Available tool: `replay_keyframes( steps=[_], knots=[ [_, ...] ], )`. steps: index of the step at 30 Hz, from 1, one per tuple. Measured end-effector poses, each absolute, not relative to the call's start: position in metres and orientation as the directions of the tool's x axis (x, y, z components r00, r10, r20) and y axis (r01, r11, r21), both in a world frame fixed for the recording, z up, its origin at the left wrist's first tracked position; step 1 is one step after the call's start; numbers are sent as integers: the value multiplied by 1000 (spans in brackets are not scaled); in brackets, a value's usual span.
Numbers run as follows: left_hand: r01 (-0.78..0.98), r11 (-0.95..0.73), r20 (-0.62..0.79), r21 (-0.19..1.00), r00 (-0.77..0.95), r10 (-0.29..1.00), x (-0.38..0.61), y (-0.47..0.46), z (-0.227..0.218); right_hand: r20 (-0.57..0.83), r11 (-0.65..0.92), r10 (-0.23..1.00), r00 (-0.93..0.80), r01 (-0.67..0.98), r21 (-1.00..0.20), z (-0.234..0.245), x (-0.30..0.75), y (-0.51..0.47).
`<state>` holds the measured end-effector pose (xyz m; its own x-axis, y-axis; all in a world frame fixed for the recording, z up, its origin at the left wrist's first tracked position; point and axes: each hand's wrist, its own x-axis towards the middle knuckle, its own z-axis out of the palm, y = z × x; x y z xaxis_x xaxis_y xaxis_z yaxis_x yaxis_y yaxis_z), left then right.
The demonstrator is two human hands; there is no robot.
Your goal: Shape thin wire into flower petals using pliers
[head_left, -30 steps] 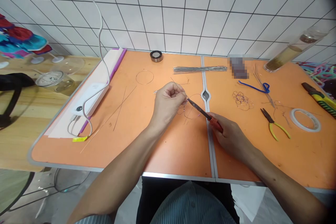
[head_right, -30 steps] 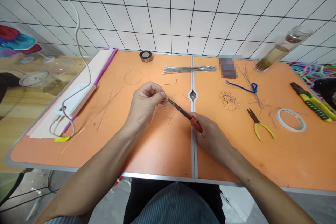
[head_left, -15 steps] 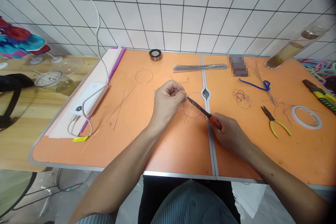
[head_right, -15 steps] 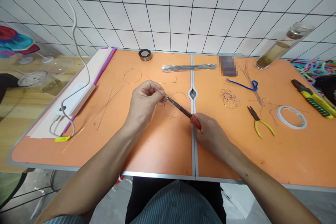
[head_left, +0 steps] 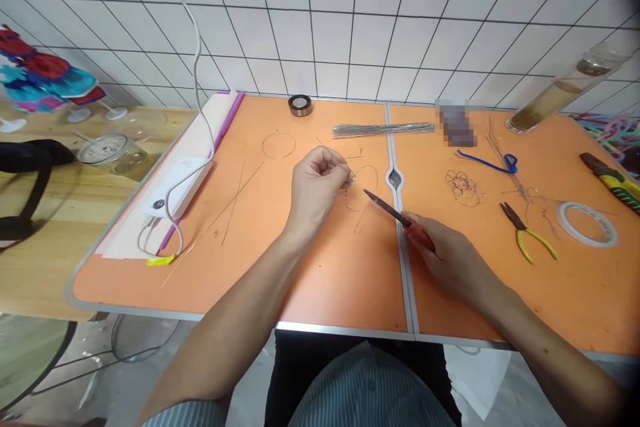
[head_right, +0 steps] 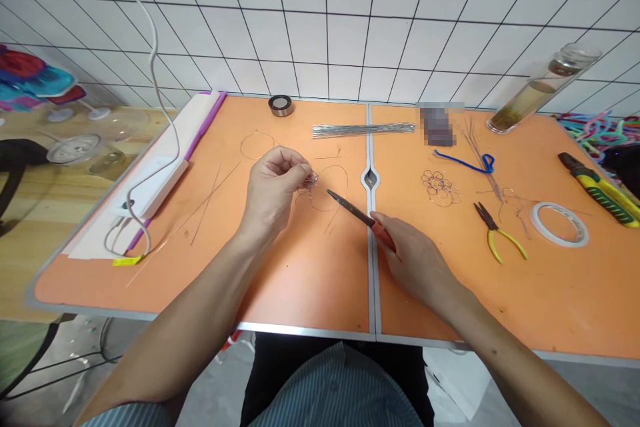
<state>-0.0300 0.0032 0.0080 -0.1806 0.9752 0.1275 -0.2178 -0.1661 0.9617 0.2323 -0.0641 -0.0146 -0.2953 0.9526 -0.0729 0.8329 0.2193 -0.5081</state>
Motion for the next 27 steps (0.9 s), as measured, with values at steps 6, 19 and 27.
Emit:
replay_keyframes(
  steps=[6, 19, 27],
  knots=[
    [-310, -81, 47, 947, -115, 992, -31, 1, 19, 37, 465, 885, -464, 877, -122, -28, 258, -86],
    [-357, 93, 1, 930, 253, 967, -24, -9, 22, 368, 493, 861, -351, 754, -434, 40, 208, -42],
    [-279, 68, -2, 958, 228, 974, -20, -10, 17, 239, 407, 906, -349, 563, -720, 33, 181, -24]
  ],
)
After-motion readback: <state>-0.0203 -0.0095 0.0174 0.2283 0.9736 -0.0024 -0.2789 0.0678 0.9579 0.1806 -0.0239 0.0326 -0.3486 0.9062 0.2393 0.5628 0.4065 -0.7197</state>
